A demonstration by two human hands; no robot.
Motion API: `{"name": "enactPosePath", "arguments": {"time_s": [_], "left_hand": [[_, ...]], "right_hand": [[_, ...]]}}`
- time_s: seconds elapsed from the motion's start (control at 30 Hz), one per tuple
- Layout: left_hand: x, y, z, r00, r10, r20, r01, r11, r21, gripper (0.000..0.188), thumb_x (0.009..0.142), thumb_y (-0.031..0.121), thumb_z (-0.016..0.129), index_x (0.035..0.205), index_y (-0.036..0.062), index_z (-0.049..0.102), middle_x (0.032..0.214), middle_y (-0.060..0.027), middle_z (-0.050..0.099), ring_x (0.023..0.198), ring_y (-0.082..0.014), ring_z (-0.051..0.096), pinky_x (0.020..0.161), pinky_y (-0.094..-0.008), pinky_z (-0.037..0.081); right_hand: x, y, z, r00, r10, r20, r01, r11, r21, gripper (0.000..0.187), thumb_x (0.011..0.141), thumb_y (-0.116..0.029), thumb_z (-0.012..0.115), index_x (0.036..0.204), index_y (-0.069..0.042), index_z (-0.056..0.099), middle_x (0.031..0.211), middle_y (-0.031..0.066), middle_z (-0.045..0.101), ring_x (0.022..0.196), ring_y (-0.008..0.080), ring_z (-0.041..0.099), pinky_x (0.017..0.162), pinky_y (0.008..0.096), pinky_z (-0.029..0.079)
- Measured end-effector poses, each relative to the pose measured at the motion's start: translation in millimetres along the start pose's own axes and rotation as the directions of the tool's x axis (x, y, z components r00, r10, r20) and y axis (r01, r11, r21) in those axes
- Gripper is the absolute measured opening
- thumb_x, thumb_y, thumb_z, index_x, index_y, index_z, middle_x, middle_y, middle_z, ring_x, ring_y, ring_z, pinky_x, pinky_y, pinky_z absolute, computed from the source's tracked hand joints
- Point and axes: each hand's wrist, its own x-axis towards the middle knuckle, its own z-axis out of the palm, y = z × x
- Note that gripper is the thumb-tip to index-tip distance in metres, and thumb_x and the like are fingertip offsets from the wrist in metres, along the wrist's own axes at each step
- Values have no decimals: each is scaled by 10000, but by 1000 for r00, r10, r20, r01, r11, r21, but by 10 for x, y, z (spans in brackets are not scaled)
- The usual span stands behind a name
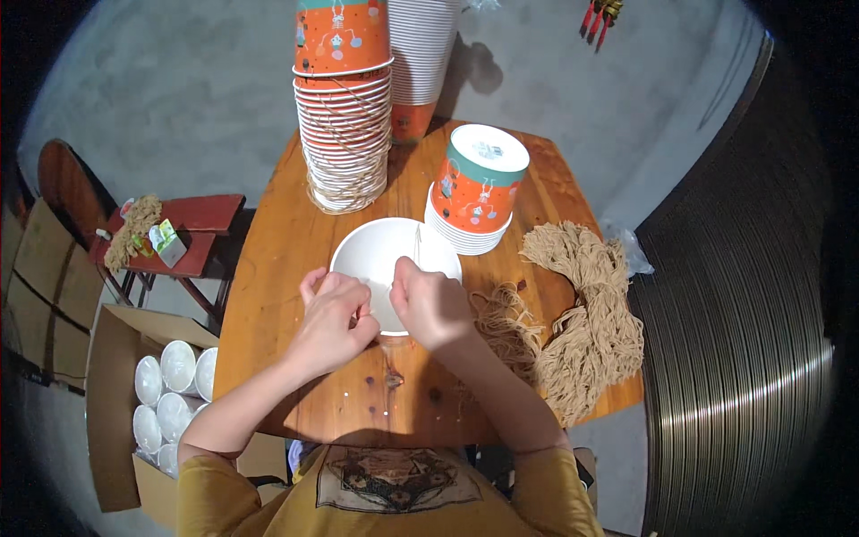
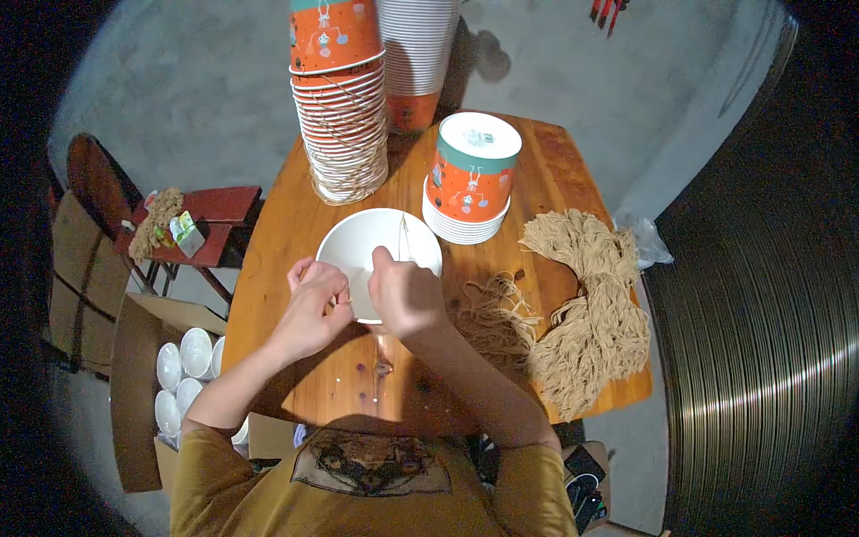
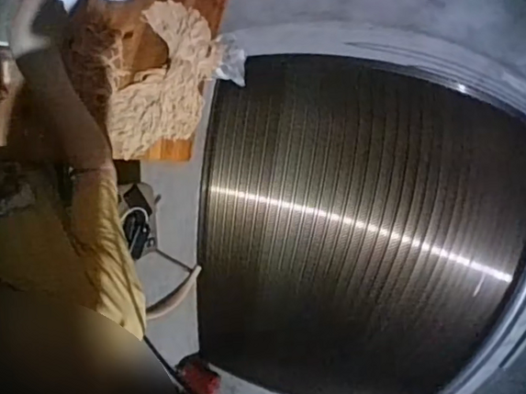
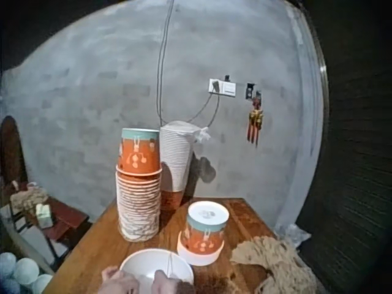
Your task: The recorder is separating and tying individual fiber strands into bundles at a workspace.
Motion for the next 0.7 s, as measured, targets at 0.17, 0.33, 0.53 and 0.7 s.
{"name": "enactPosePath", "arguments": {"time_s": [0.17, 0.33, 0.53, 0.7], "left_hand": [[-14, -51, -50, 998, 10, 60, -6, 998, -59, 112, 712, 119, 575, 709, 57, 481, 768, -77, 500, 942, -258, 504, 1055, -472, 196], [-88, -124, -68, 987, 136, 84, -127, 986, -104, 182, 710, 88, 575, 883, 76, 521, 897, -65, 503, 982, -234, 511, 1108, -474, 144], [91, -324, -145, 952, 301, -56, -305, 948, -92, 187, 717, 17, 494, 884, 69, 563, 828, -86, 479, 918, -283, 488, 1020, -450, 258], [329, -371, -515, 971, 221, -94, -239, 926, -292, 156, 743, 17, 461, 817, 18, 599, 808, -108, 478, 835, -292, 477, 870, -368, 372]], "right_hand": [[9, -57, 52, 998, 47, 35, -45, 997, -56, 110, 878, -179, 556, 878, -70, 546, 659, 206, 612, 653, 420, 623, 589, 510, 493], [21, -2, -60, 998, 55, 28, -54, 997, -55, 101, 885, -163, 550, 892, -62, 556, 721, 202, 627, 712, 416, 628, 616, 501, 495], [139, 469, -322, 729, -543, -418, 463, 840, -283, 137, 859, -187, 624, 894, -54, 617, 703, 104, 610, 641, 287, 617, 566, 384, 469], [-28, 330, -500, 927, -263, 269, 189, 944, 271, 246, 865, -245, 688, 1044, -80, 653, 667, 21, 523, 592, 121, 498, 574, 296, 429]]}}
